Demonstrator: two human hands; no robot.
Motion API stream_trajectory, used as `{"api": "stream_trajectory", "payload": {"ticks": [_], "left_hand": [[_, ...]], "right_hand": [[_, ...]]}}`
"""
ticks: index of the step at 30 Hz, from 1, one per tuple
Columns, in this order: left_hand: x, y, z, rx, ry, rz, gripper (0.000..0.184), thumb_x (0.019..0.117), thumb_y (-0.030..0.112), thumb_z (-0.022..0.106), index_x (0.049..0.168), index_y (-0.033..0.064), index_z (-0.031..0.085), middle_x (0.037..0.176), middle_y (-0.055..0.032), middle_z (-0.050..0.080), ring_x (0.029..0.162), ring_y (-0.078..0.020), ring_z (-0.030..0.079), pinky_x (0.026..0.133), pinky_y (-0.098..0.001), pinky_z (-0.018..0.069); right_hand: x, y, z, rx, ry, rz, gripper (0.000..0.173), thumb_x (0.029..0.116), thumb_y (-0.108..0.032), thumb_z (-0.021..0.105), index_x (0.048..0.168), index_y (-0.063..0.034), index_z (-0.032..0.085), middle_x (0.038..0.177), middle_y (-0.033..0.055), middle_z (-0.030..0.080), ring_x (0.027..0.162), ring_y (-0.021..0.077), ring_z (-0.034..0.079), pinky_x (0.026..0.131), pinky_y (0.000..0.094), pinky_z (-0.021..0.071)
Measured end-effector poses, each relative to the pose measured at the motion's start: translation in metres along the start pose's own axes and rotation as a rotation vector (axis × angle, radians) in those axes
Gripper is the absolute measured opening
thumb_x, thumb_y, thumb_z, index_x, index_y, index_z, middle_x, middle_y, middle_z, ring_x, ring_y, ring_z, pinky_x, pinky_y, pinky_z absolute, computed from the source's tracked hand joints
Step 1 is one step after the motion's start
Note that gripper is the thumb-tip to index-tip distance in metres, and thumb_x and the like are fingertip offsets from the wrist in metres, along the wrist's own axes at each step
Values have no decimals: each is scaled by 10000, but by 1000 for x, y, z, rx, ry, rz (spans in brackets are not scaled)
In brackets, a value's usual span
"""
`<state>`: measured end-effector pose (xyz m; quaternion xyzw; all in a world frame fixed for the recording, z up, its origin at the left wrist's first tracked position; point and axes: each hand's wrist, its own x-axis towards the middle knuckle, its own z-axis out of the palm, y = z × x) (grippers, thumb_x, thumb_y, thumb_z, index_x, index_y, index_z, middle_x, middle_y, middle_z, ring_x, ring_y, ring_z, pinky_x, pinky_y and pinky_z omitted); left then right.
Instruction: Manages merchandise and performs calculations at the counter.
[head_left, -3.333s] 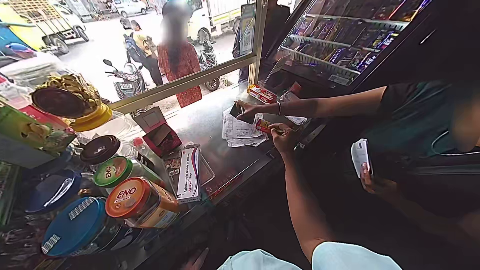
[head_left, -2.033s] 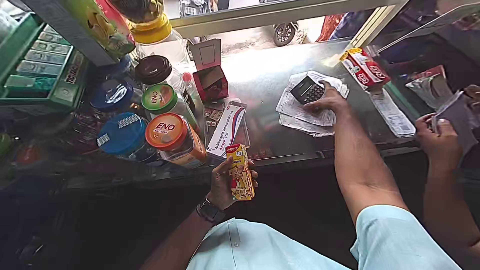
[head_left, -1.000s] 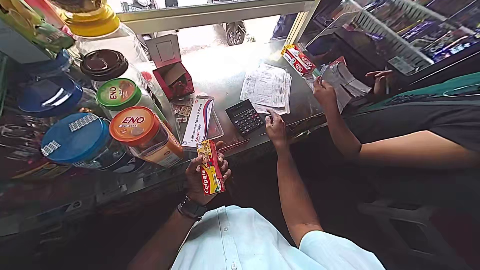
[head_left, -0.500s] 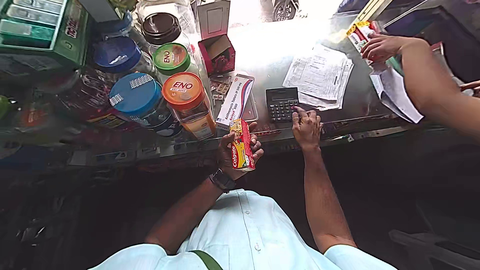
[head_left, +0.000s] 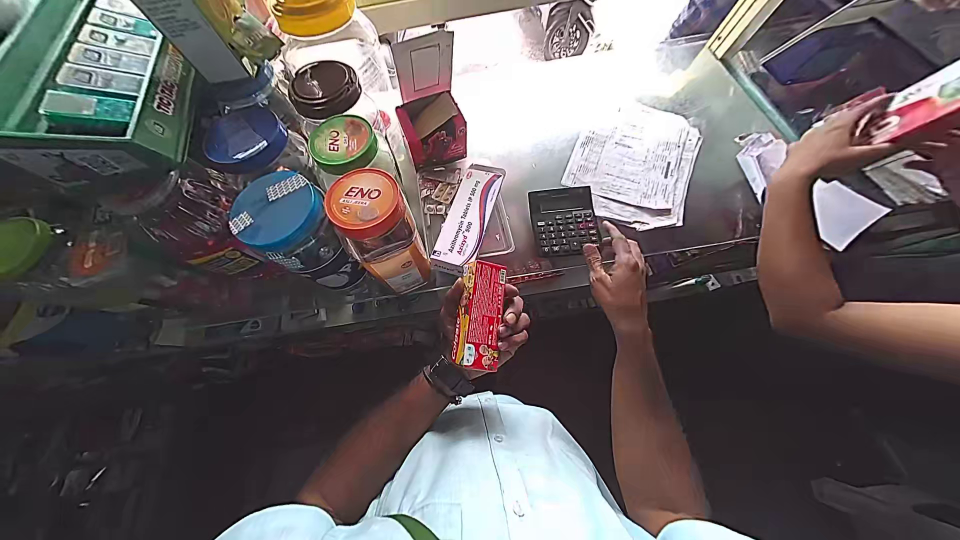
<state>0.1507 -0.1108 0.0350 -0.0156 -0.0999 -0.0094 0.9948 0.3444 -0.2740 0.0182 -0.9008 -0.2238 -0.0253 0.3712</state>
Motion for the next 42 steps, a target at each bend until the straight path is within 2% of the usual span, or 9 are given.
{"api": "stream_trajectory", "payload": {"ticks": [3, 7, 10, 17, 21, 26, 32, 36, 42], "left_hand": [[-4, -2, -1, -97, 12, -120, 456, 818, 503, 714, 942, 65, 680, 797, -64, 678, 542, -169, 632, 468, -254, 508], [-6, -12, -12, -191, -52, -264, 420, 846, 477, 703, 957, 72, 686, 793, -49, 690, 528, -149, 640, 467, -226, 519], [-6, -16, -15, -179, -40, -330, 414, 855, 512, 695, 890, 100, 692, 753, -39, 674, 503, -134, 623, 454, -217, 506], [-18, 24, -17, 391, 131, -388, 792, 880, 739, 550, 1321, 87, 631, 1175, -197, 693, 895, -290, 722, 675, -395, 620], [-31, 30, -37, 314, 173, -212, 683, 916, 459, 706, 1467, 124, 481, 1419, -242, 552, 1250, -427, 592, 996, -564, 524], [-31, 8, -35, 203, 228, -129, 532, 938, 227, 725, 1406, 50, 546, 1363, -242, 605, 1234, -377, 621, 1090, -507, 478], [-33, 7, -34, 321, 412, -155, 584, 897, 504, 723, 1266, 58, 643, 1177, -161, 714, 1083, -244, 708, 977, -388, 568], [-20, 12, -18, 556, 573, -392, 623, 998, 665, 392, 1020, 129, 710, 809, -65, 698, 587, -112, 617, 492, -246, 504], [-12, 34, -24, 673, 576, -639, 509, 1078, 494, 333, 1033, 143, 699, 878, -36, 734, 738, -115, 708, 599, -282, 585]], "right_hand": [[-42, -43, -10, 494, -94, -61, 370, 1047, -284, 560, 1352, -87, 632, 1232, 62, 698, 1085, 126, 680, 905, 309, 571], [-66, -81, -8, 913, -539, -140, 460, 1098, -288, 450, 1505, -77, 488, 1378, 39, 648, 1197, 131, 646, 1018, 314, 544], [-67, -93, -4, 1081, -700, -57, 447, 1064, -179, 550, 1503, -108, 500, 1172, 43, 719, 900, 91, 716, 805, 232, 616], [-70, -84, -23, 1253, -360, -94, 730, 854, -18, 784, 1471, -100, 402, 1157, 73, 722, 1026, 183, 722, 925, 357, 611], [-76, -94, -37, 916, -190, -288, 892, 739, -32, 890, 1470, -23, 379, 1178, 91, 730, 1112, 220, 713, 1009, 383, 599], [-84, -100, -23, 815, -224, -317, 798, 774, -60, 870, 1436, 18, 431, 1188, 54, 741, 1141, 147, 701, 1030, 314, 580], [-88, -92, -19, 631, -270, -347, 698, 770, -320, 894, 1373, -80, 638, 1199, 101, 632, 1086, 109, 626, 942, 251, 558], [-95, -89, -16, 597, -380, -426, 721, 690, -397, 943, 1306, -112, 698, 1151, 98, 595, 1038, 57, 592, 856, 159, 537], [-118, -102, 11, 429, -126, -370, 690, 665, -467, 921, 1129, -2, 713, 1003, 86, 642, 901, 47, 622, 801, 145, 539]]}}
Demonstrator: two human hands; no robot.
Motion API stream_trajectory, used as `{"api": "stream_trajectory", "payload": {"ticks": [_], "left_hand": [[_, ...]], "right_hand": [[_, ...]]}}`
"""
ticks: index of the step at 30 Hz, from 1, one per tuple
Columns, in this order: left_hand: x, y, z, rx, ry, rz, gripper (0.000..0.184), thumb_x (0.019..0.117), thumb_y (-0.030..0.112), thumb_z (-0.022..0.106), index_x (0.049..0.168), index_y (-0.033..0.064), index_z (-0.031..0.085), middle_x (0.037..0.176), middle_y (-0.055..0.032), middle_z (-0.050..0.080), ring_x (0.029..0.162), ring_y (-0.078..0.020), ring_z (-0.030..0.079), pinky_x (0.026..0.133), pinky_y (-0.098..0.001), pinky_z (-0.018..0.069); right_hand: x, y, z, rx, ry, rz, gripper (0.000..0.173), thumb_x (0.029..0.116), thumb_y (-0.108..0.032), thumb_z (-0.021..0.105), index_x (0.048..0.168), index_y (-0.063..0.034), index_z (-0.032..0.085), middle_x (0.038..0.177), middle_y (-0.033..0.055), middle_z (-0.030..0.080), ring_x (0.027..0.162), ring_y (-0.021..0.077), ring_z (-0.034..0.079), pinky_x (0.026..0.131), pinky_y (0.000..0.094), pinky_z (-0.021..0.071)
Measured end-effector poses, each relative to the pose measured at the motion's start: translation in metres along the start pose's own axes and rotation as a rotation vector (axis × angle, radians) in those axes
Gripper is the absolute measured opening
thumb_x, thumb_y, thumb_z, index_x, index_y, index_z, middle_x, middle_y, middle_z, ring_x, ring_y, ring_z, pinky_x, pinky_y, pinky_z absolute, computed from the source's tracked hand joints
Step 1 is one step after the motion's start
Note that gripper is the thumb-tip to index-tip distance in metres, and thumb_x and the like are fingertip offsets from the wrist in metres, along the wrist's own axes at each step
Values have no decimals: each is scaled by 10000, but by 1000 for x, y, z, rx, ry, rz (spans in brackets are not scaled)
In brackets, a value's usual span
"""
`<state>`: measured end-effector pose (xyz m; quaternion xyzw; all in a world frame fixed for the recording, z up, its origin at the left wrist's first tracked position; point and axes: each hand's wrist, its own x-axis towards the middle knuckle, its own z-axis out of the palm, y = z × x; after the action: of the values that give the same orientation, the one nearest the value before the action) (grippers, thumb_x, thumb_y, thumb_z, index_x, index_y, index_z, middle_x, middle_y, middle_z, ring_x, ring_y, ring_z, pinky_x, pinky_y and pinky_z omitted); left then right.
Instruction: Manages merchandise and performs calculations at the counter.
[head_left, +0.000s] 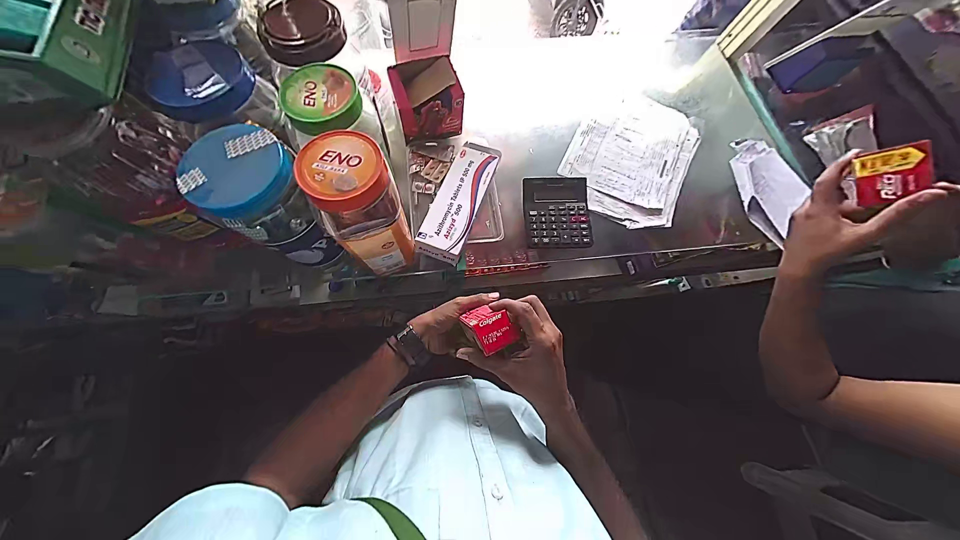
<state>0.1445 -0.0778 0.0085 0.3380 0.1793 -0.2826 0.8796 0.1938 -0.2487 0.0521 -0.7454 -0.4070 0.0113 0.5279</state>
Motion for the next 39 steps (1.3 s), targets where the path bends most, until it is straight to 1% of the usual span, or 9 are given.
{"api": "stream_trajectory", "payload": {"ticks": [12, 14, 16, 18, 21, 23, 30, 33, 39], "left_hand": [[0, 4, -15, 44, -73, -62, 483, 1080, 449, 324, 906, 173, 679, 743, 2, 685, 573, -63, 635, 466, -225, 515], [-6, 3, -12, 54, -114, -57, 462, 1081, 412, 315, 922, 194, 690, 769, 27, 698, 604, -30, 641, 484, -192, 516], [-16, 1, 1, 34, -92, -70, 419, 1078, 361, 326, 952, 195, 690, 824, 28, 722, 723, -38, 685, 628, -216, 586], [-23, -10, 11, 40, -51, -104, 419, 1061, 381, 370, 883, 169, 684, 770, 11, 708, 689, -51, 683, 629, -228, 595], [-19, -27, 13, 133, -190, -155, 325, 992, 415, 498, 877, 192, 704, 791, 30, 717, 710, -41, 683, 666, -230, 597], [-13, -29, 13, 250, -246, -143, 287, 968, 443, 572, 842, 226, 711, 782, 59, 728, 705, -28, 688, 667, -229, 588], [-17, -33, 4, 237, -232, -123, 313, 919, 509, 643, 838, 218, 725, 771, 44, 728, 696, -44, 694, 657, -242, 593], [-17, -39, 0, 167, -231, -110, 336, 909, 526, 661, 861, 202, 736, 781, 29, 725, 703, -58, 695, 659, -254, 598], [-19, -41, -4, 158, -208, -93, 343, 902, 540, 665, 860, 207, 733, 771, 32, 723, 691, -51, 690, 651, -244, 592]], "right_hand": [[-1, -1, 8, 78, -72, -11, 717, 648, -497, 924, 1105, 5, 692, 981, 86, 655, 898, 59, 631, 810, 167, 539], [1, 9, -4, 317, -194, -48, 689, 729, -494, 898, 1154, 6, 687, 1003, 51, 673, 911, 34, 626, 821, 180, 546], [12, 34, -20, 484, -158, -30, 409, 911, -357, 772, 1112, -7, 705, 932, 0, 717, 794, 9, 652, 712, 195, 573], [29, 72, -33, 247, 88, 28, 206, 1021, -153, 586, 1058, -1, 720, 922, 25, 740, 796, 63, 691, 705, 248, 599], [51, 136, -40, -307, 155, 45, 298, 994, -91, 476, 1108, -77, 751, 1222, 35, 730, 1229, 210, 627, 1060, 419, 477], [61, 148, -36, -451, 86, -8, 299, 987, -85, 462, 1077, -101, 747, 1304, 18, 704, 1334, 267, 557, 1133, 495, 377], [83, 147, -32, -560, -26, -75, 253, 961, -115, 460, 1006, -113, 708, 1199, 19, 728, 1268, 262, 581, 1083, 560, 328], [94, 153, -38, -582, -59, -18, 277, 971, -148, 420, 1041, -118, 687, 1317, 9, 677, 1355, 265, 498, 1102, 544, 291], [63, 134, -34, -550, -72, -107, 336, 1004, -173, 388, 1079, -138, 713, 1263, -9, 716, 1268, 248, 588, 1074, 526, 359]]}}
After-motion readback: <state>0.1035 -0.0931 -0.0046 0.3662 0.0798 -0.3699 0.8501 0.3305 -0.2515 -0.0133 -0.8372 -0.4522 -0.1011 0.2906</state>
